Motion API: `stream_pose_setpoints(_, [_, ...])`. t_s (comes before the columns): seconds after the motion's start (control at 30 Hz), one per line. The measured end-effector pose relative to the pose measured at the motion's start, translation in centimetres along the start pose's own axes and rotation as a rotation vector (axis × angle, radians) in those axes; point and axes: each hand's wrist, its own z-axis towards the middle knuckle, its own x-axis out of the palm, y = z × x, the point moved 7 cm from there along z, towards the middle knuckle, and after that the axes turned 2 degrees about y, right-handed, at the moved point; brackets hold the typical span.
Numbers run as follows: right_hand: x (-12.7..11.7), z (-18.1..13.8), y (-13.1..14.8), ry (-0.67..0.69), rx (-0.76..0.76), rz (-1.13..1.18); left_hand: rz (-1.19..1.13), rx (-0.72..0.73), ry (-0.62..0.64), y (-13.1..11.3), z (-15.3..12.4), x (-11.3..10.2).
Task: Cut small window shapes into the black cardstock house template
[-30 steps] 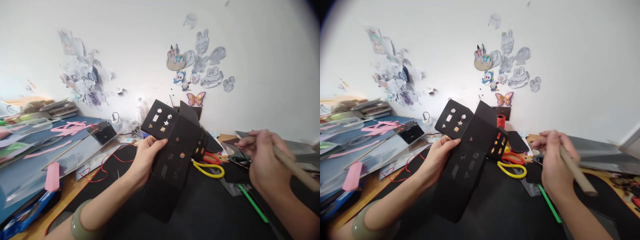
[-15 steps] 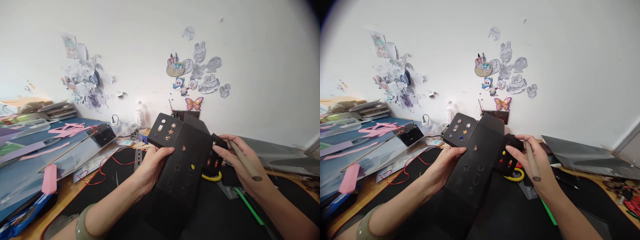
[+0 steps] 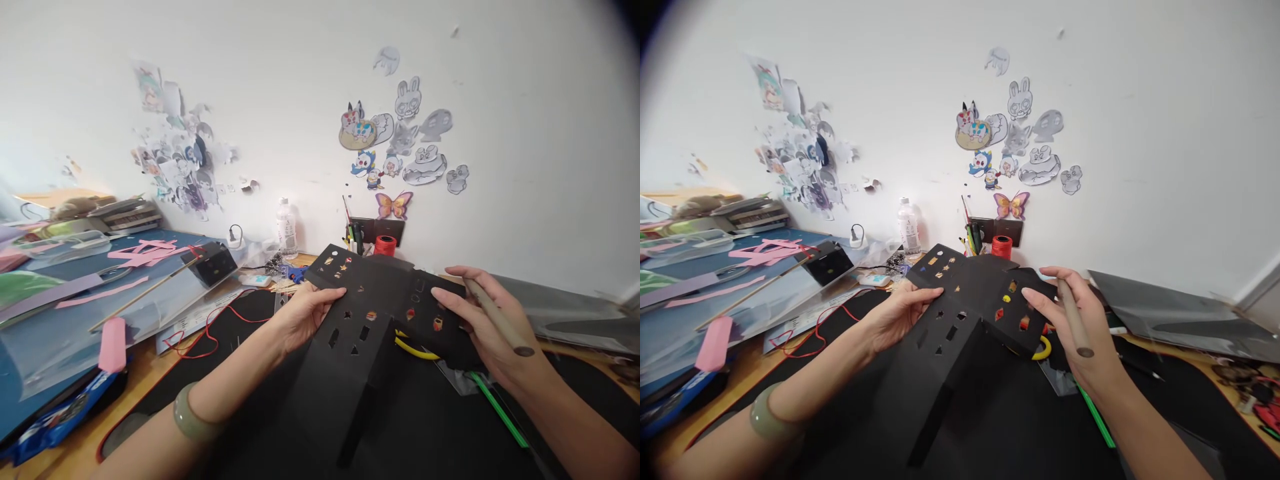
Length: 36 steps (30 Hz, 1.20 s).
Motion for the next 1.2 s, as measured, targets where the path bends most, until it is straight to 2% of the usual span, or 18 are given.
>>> stream_pose_setpoints(0.07, [0.0, 0.1, -0.4, 0.014, 0.051, 0.073, 0.047, 0.051, 0.015, -0.6, -0.1, 0.0])
stream_pose_setpoints(0.17, [-0.9, 0.5, -0.7, -0.07, 0.035, 0.245, 0.156, 0.15, 0.061, -2.1, -0.8, 0.4])
stream_pose_setpoints(0.23, [-1.5, 0.8, -1.2, -0.119, 0.071, 0.327, 0.302, 0.188, 0.183, -2.8, -1.7, 1.2])
stream_pose_setpoints(0.33, [-2.0, 1.0, -1.5, -0.151, 0.107, 0.378, 0.635, 0.255, 0.435, -2.9, -3.5, 2.6])
stream_pose_setpoints(0.4, [-1.9, 1.1, -1.3, -0.145, 0.09, 0.382, 0.817, 0.353, 0.513, -3.0, -4.7, 2.8])
stream_pose_setpoints(0.6, [-0.8, 0.9, -0.8, -0.117, 0.041, 0.373, 1.159, 0.703, 0.627, -4.7, -7.8, 3.9])
stream_pose_setpoints(0.67, [-0.6, 0.8, -0.5, -0.115, 0.002, 0.376, 1.305, 0.724, 0.696, -4.1, -8.1, 4.2])
stream_pose_setpoints(0.73, [-0.7, 0.7, -0.3, -0.121, -0.022, 0.368, 1.46, 0.659, 0.739, -2.6, -7.7, 3.9])
stream_pose_setpoints(0.83, [-0.9, 0.6, -0.1, -0.144, -0.018, 0.355, 1.715, 0.469, 0.704, 0.7, -6.1, 1.5])
stream_pose_setpoints(0.93, [-0.9, 0.4, 0.1, -0.156, -0.018, 0.358, 1.874, 0.416, 0.606, 2.7, -5.0, -1.5])
stream_pose_setpoints(1.0, [-0.7, 0.3, 0.3, -0.132, -0.025, 0.35, 1.878, 0.465, 0.453, 2.2, -4.7, -3.2])
stream_pose_setpoints(1.1, [0.4, -0.3, 0.7, -0.043, -0.013, 0.301, 1.701, 0.629, 0.103, -1.3, -5.5, -4.7])
stream_pose_setpoints(1.13, [1.0, -0.6, 0.8, -0.002, 0.006, 0.272, 1.615, 0.666, 0.037, -2.5, -6.1, -4.6])
stream_pose_setpoints(1.17, [1.7, -1.0, 0.8, 0.044, 0.034, 0.238, 1.547, 0.668, 0.038, -3.1, -6.7, -4.2])
stream_pose_setpoints(1.2, [2.4, -1.5, 0.8, 0.087, 0.067, 0.2, 1.514, 0.623, 0.137, -2.9, -7.3, -3.2])
